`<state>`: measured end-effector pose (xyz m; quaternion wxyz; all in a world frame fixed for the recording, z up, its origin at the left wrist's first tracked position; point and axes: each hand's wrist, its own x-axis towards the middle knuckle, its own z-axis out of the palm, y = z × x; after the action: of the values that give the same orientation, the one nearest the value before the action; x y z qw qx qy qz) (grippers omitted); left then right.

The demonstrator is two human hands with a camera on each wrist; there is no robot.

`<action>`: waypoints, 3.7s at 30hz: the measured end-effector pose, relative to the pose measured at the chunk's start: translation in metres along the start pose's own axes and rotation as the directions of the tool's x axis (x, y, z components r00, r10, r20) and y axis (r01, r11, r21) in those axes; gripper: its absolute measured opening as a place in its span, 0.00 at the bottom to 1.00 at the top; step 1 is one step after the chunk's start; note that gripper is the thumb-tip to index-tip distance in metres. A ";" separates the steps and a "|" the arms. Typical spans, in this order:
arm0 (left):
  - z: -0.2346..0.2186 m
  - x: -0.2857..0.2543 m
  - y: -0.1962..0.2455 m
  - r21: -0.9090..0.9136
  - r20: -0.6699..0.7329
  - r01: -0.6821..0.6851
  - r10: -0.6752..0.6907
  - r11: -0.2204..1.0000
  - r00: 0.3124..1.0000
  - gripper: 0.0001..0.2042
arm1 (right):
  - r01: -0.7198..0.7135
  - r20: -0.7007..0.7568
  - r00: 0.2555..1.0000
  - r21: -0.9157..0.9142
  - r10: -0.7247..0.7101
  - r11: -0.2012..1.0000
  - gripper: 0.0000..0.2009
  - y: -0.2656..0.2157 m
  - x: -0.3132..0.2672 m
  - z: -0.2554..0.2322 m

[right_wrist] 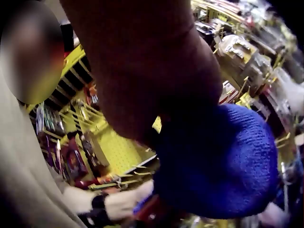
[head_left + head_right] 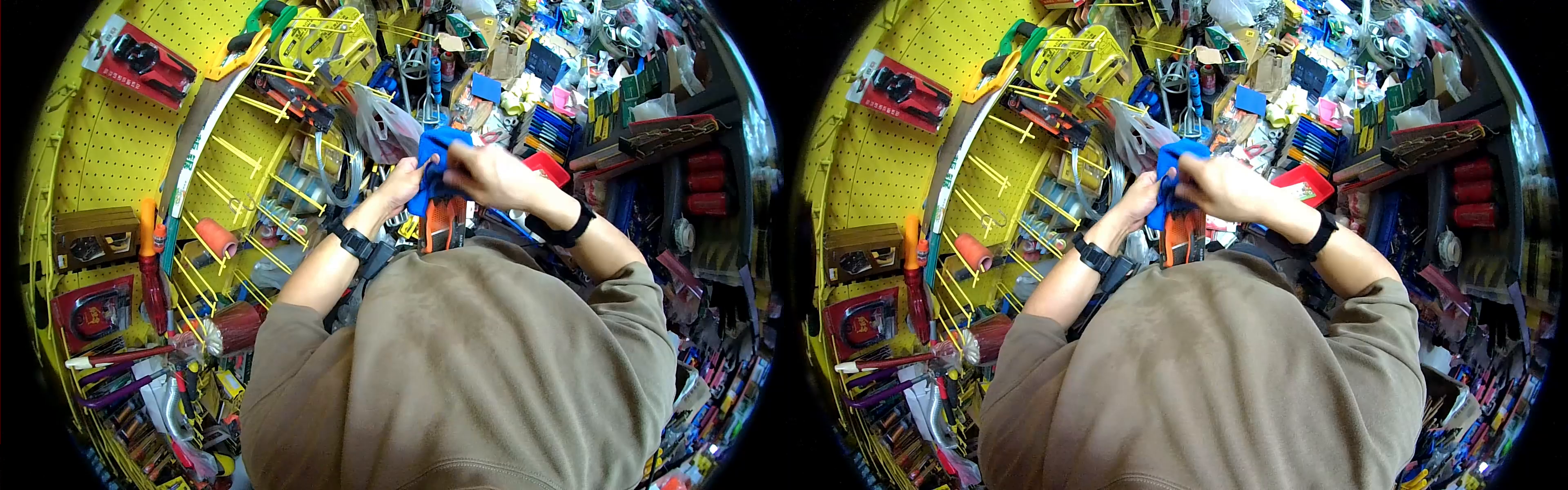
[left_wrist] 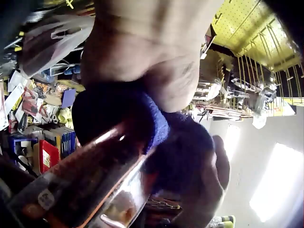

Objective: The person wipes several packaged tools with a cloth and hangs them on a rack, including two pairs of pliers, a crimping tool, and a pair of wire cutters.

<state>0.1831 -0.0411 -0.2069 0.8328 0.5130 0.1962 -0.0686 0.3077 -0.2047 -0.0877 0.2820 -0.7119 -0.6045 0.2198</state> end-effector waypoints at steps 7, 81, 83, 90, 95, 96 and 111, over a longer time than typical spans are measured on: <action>-0.002 -0.013 -0.002 0.301 0.405 -0.078 -0.053 0.950 0.913 0.43 | 0.058 0.203 0.973 0.235 -0.108 0.970 0.09 0.001 0.003 -0.001; 0.011 -0.027 0.024 -0.330 0.125 -0.350 0.408 0.876 0.904 0.25 | 0.047 -0.516 0.857 0.071 -0.004 0.996 0.33 -0.022 0.027 0.056; 0.018 -0.025 0.018 -0.300 0.143 -0.346 0.400 0.889 0.905 0.25 | 0.033 -0.546 0.837 -0.029 -0.043 0.999 0.31 -0.023 0.027 0.047; 0.047 -0.024 0.011 -0.181 0.103 -0.451 0.473 0.874 0.875 0.27 | -0.070 -0.704 0.708 -0.144 -0.052 0.987 0.21 -0.004 0.025 0.037; 0.043 -0.022 0.013 0.207 0.039 -0.465 0.468 0.861 0.883 0.18 | -0.037 -0.573 0.810 0.163 0.125 0.986 0.20 -0.001 0.020 0.042; 0.042 -0.024 0.017 -0.084 0.007 -0.436 0.438 0.896 0.899 0.18 | 0.028 -0.570 0.812 0.258 0.129 0.966 0.19 -0.003 0.019 0.043; -0.012 -0.063 0.039 0.513 0.162 -0.629 0.654 0.584 0.739 0.23 | 0.013 0.032 0.915 0.994 0.403 -0.109 0.20 -0.006 0.007 0.068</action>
<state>0.1344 -0.0180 -0.1542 0.6182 0.7612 -0.0113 0.1957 0.2604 -0.1878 -0.1345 0.7565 -0.3802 -0.0873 0.5249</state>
